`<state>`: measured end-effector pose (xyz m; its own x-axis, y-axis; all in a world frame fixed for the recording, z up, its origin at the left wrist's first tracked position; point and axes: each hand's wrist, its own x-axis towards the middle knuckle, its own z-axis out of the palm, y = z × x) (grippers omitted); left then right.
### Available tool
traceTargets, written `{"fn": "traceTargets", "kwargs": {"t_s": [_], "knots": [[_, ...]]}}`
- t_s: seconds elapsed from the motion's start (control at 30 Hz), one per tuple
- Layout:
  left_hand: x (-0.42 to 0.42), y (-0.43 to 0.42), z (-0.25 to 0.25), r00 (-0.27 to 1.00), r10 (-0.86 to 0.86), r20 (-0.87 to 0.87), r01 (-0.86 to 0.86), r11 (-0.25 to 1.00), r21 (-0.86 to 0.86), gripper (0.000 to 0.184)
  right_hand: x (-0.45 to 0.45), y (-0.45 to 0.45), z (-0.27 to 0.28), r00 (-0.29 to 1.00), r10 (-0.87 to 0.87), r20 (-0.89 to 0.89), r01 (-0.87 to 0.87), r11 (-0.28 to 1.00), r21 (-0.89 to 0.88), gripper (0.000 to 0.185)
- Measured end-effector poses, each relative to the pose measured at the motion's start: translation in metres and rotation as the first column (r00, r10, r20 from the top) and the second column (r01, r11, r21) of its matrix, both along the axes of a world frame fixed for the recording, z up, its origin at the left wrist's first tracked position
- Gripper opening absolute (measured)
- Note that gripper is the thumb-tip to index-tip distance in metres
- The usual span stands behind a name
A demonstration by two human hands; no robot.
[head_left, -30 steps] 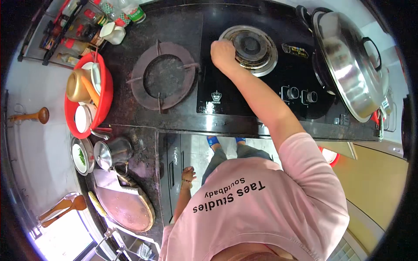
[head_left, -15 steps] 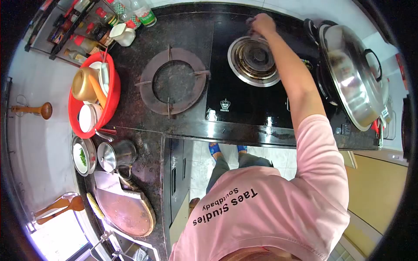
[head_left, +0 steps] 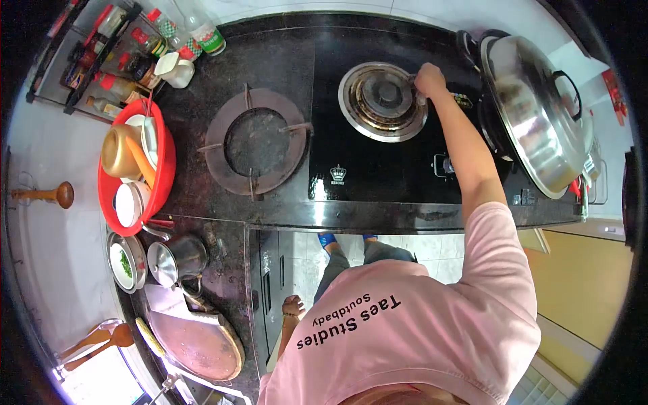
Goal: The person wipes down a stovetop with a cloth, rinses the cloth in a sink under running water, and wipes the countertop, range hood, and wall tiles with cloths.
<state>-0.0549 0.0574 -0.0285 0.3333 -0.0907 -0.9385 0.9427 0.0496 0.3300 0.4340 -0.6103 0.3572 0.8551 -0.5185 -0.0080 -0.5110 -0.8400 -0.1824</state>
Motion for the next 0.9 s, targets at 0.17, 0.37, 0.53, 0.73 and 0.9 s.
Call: {"fn": "traceTargets", "kwargs": {"t_s": [0.17,0.37,0.53,0.73,0.9], "knots": [[0.005,-0.008,0.005,1.000,0.004,-0.002,-0.004,1.000,-0.013,0.027,0.042,0.022,-0.004,0.999,0.029,-0.023,-0.031,0.996,-0.087,0.018],[-0.002,-0.013,0.007,1.000,0.017,-0.001,-0.017,1.000,-0.020,0.032,0.073,0.048,-0.002,0.970,0.230,-0.076,-0.239,0.961,-0.138,0.021],[-0.009,-0.011,0.013,0.999,0.030,0.014,-0.030,0.998,-0.056,0.036,0.097,0.086,-0.013,0.900,0.434,-0.031,-0.434,0.888,-0.154,0.018],[-0.017,-0.016,-0.009,0.994,0.105,0.022,-0.103,0.990,-0.101,0.034,0.085,0.140,-0.037,0.647,0.724,0.240,-0.737,0.674,-0.049,0.019],[-0.030,-0.023,-0.037,0.981,0.195,0.011,-0.190,0.968,-0.163,0.032,0.012,0.193,-0.023,0.499,0.844,0.196,-0.846,0.524,-0.100,0.013]]}}
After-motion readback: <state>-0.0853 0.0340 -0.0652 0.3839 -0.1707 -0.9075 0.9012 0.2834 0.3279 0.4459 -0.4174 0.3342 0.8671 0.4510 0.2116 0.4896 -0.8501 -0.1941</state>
